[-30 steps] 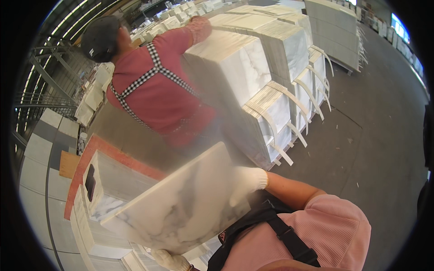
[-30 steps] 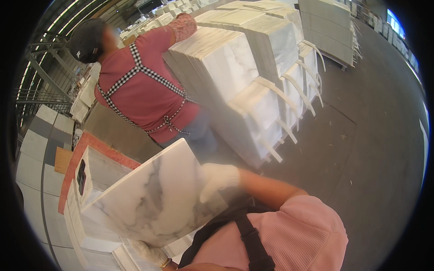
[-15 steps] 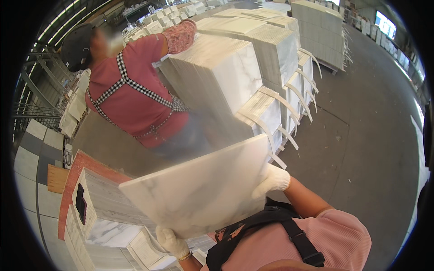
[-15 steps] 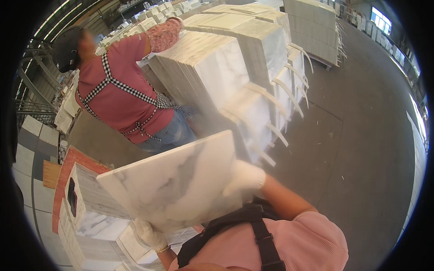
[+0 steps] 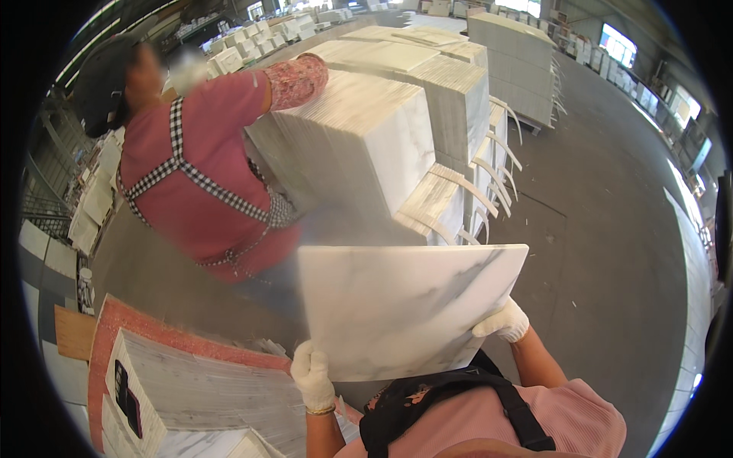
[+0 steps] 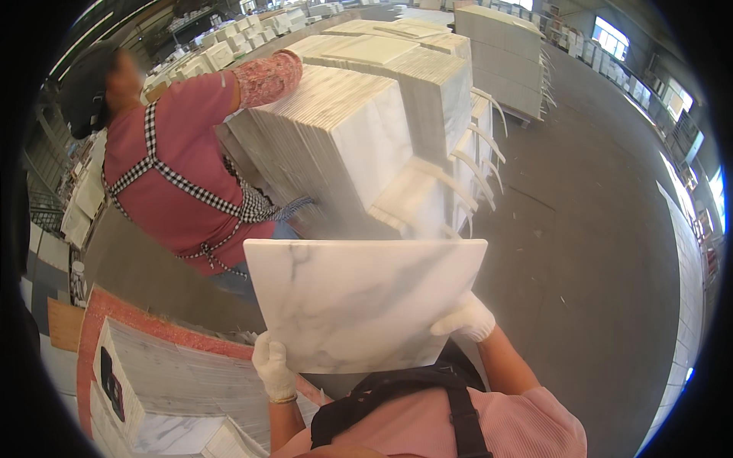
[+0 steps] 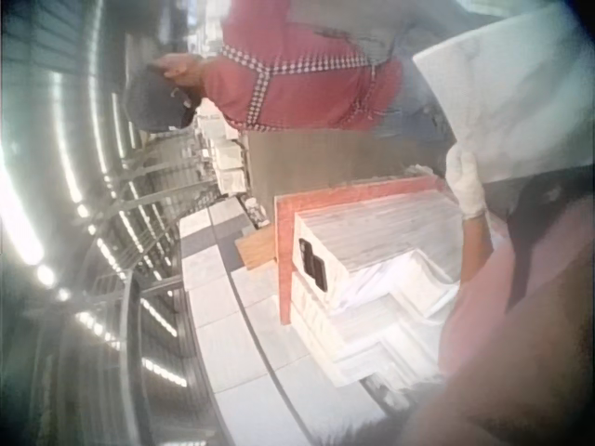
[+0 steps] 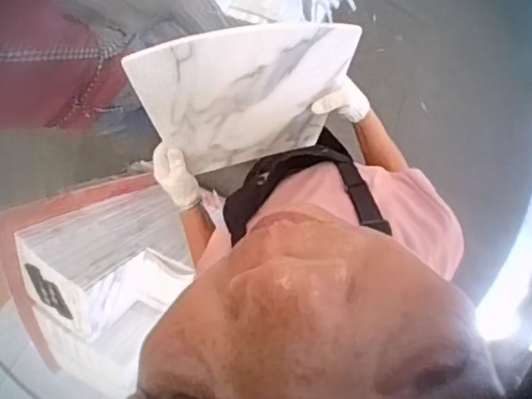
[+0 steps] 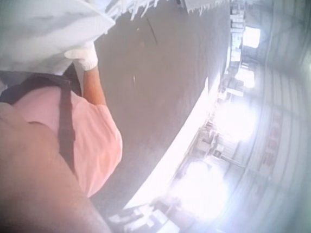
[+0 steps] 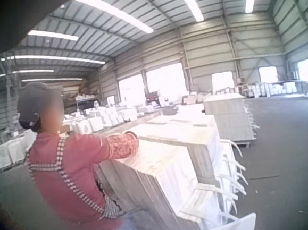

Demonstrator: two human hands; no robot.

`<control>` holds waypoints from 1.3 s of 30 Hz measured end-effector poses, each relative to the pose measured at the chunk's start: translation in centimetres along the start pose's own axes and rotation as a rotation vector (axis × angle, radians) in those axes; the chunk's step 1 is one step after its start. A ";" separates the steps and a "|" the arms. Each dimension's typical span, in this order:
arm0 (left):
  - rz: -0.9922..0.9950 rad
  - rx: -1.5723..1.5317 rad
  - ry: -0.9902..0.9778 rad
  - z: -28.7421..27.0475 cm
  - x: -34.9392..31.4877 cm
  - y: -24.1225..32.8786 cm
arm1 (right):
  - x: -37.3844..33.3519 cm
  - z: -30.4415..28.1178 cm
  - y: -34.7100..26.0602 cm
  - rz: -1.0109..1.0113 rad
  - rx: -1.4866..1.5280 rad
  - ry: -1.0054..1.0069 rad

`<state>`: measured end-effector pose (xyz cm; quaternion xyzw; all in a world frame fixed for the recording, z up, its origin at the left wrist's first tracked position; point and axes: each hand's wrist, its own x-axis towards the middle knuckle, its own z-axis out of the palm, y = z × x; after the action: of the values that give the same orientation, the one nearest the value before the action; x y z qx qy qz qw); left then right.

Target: The person picks up white square tiles from a stack, carries them to a floor area, and places them in a grid pattern. The person repeats this process, picking up tiles and laying them out one by one.

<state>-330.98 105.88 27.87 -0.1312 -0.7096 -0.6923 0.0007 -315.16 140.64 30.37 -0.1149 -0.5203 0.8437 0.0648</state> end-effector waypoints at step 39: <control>-0.094 0.075 -0.429 60.1 3.3 -4.3 | -6.7 -48.2 -18.2 -0.335 0.102 0.495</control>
<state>-324.12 165.57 21.78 -0.2420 -0.7241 -0.6209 -0.1776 -296.25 188.88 26.68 -0.2263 -0.4576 0.7926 0.3335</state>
